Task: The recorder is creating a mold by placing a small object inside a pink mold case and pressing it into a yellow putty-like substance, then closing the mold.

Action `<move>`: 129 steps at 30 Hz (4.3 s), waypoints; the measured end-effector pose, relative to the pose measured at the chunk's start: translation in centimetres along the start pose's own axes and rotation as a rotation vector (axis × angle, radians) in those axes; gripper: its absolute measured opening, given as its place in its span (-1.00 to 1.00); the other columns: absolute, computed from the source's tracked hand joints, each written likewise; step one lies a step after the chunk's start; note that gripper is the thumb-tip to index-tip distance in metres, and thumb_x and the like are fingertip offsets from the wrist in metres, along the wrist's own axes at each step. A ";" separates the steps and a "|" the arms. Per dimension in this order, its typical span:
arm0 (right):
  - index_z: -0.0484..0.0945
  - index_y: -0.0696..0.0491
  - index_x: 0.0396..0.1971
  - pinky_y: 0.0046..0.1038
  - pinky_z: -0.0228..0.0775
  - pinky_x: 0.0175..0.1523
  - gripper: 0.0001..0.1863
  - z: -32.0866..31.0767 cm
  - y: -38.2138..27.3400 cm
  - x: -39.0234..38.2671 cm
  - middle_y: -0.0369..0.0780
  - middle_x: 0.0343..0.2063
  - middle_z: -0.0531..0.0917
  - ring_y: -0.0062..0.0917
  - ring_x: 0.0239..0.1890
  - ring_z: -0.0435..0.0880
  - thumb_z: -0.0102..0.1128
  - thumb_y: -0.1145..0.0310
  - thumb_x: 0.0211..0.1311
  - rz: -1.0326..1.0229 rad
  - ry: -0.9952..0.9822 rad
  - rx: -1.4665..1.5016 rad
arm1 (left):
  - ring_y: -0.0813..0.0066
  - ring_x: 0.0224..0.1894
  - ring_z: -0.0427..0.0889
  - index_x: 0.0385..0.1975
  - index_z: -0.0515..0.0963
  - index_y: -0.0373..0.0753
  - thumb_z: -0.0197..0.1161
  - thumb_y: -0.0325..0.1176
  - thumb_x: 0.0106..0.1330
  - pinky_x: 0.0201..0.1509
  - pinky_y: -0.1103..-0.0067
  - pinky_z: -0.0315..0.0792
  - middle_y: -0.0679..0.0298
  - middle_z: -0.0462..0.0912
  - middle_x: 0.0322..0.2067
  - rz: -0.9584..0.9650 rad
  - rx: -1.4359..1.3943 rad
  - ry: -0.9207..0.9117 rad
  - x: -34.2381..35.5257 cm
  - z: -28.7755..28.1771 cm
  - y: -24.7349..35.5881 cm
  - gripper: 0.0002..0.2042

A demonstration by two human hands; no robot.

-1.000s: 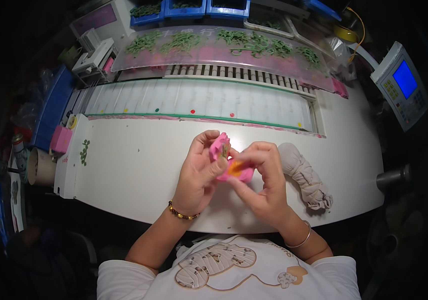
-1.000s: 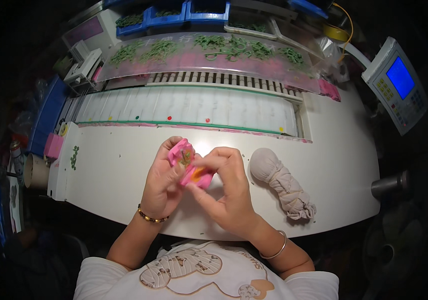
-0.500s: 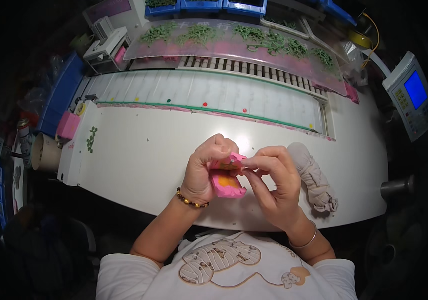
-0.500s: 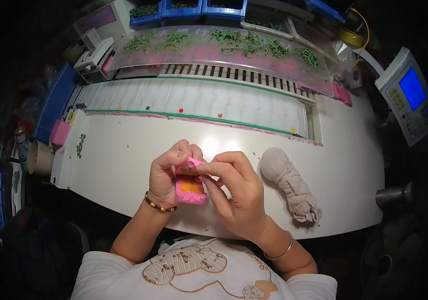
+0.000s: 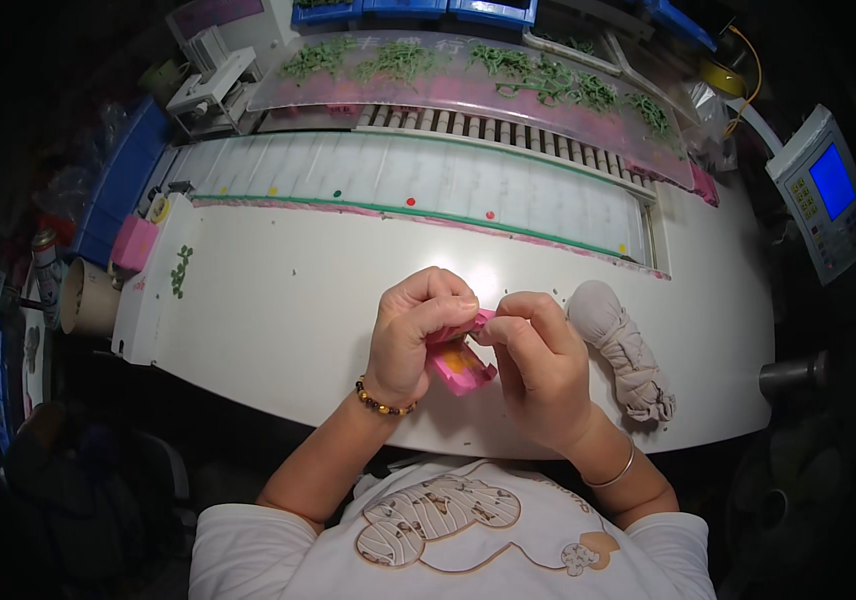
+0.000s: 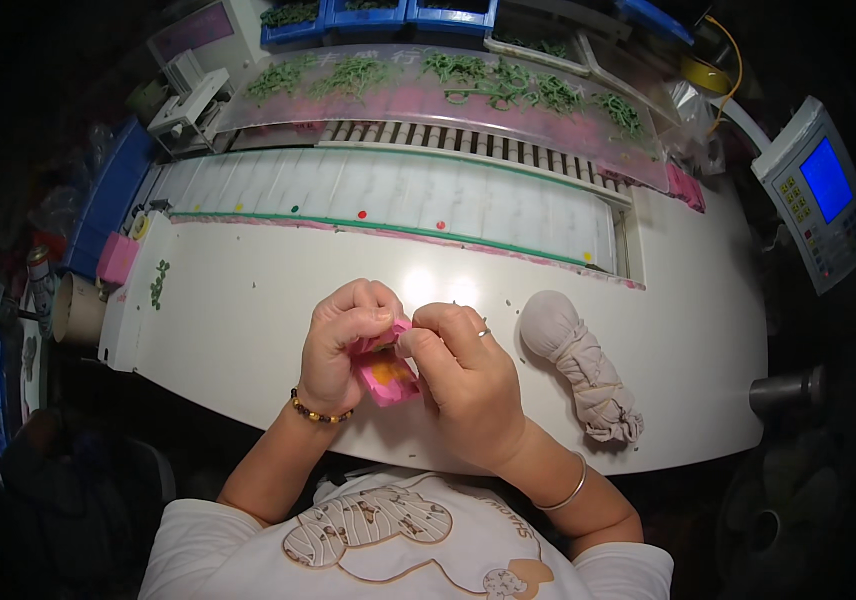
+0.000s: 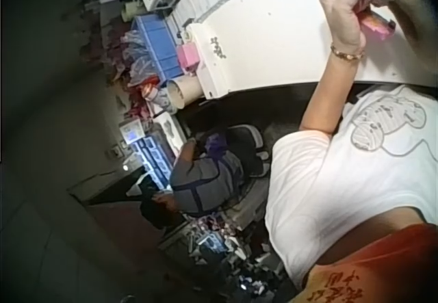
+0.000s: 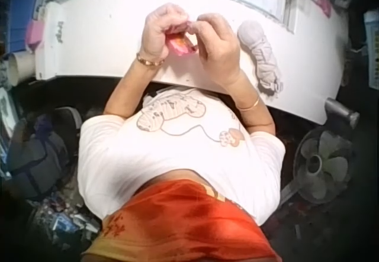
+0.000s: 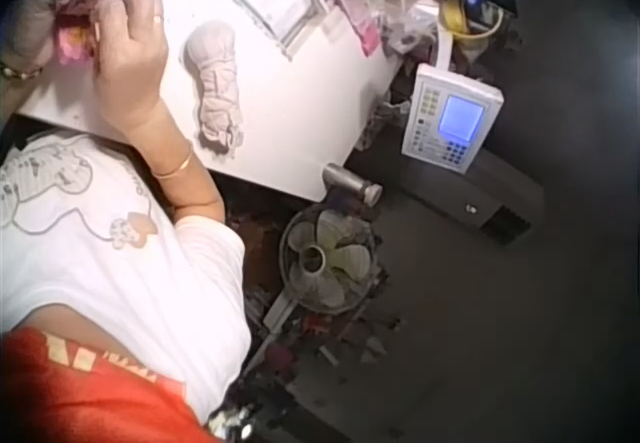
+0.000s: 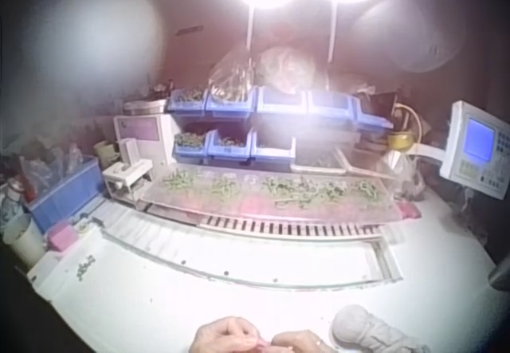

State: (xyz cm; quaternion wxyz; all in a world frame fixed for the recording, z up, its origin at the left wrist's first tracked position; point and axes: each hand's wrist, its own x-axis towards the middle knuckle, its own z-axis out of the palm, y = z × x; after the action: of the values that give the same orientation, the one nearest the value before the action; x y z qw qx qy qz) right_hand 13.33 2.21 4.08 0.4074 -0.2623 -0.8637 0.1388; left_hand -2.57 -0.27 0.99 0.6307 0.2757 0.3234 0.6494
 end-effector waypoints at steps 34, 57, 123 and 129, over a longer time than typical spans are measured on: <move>0.49 0.04 -0.32 -0.33 0.22 0.00 -0.80 -1.9 0.2 2.1 -0.27 -0.30 0.62 -0.36 -0.11 0.56 0.22 0.58 0.03 0.105 -0.114 0.116 | 0.48 -0.53 0.56 -0.36 0.31 -0.26 0.00 -0.34 0.33 -0.44 0.56 0.48 0.22 0.43 -0.44 0.073 -0.078 0.191 1.0 -1.1 0.3 -0.87; 0.52 0.20 -0.30 -0.56 0.45 -0.13 -0.88 -1.2 2.8 0.4 -0.26 -0.30 0.61 -0.62 -0.29 0.61 0.17 0.45 0.27 0.635 -0.077 0.691 | 0.76 -0.41 0.54 -0.29 0.50 -0.37 0.17 -0.46 0.34 -0.37 0.76 0.44 0.30 0.60 -0.42 0.053 0.604 -0.026 0.2 0.1 2.2 -0.90; 0.54 0.15 -0.31 -0.60 0.46 -0.27 -0.91 0.5 1.9 0.1 -0.31 -0.33 0.59 -0.70 -0.33 0.54 0.19 0.45 0.27 0.936 0.092 1.189 | 0.61 -0.43 0.58 -0.31 0.43 -0.40 0.11 -0.50 0.32 -0.32 0.64 0.48 0.25 0.55 -0.45 0.324 0.737 0.049 -0.9 1.0 -0.4 -0.91; 0.54 0.15 -0.27 -0.63 0.45 -0.31 -0.90 0.0 1.5 0.7 -0.29 -0.30 0.60 -0.70 -0.30 0.56 0.19 0.44 0.28 1.033 0.164 1.307 | 0.75 -0.43 0.53 -0.23 0.38 -0.38 0.04 -0.47 0.40 -0.37 0.71 0.43 0.32 0.52 -0.43 0.311 0.467 0.119 -1.4 1.0 -1.7 -0.90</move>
State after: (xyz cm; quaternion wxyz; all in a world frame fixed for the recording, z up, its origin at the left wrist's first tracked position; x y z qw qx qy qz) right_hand 13.50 3.85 3.80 0.4243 -0.3452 -0.3480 0.7614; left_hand -0.63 -1.61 0.35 0.4227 0.4212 0.4544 0.6614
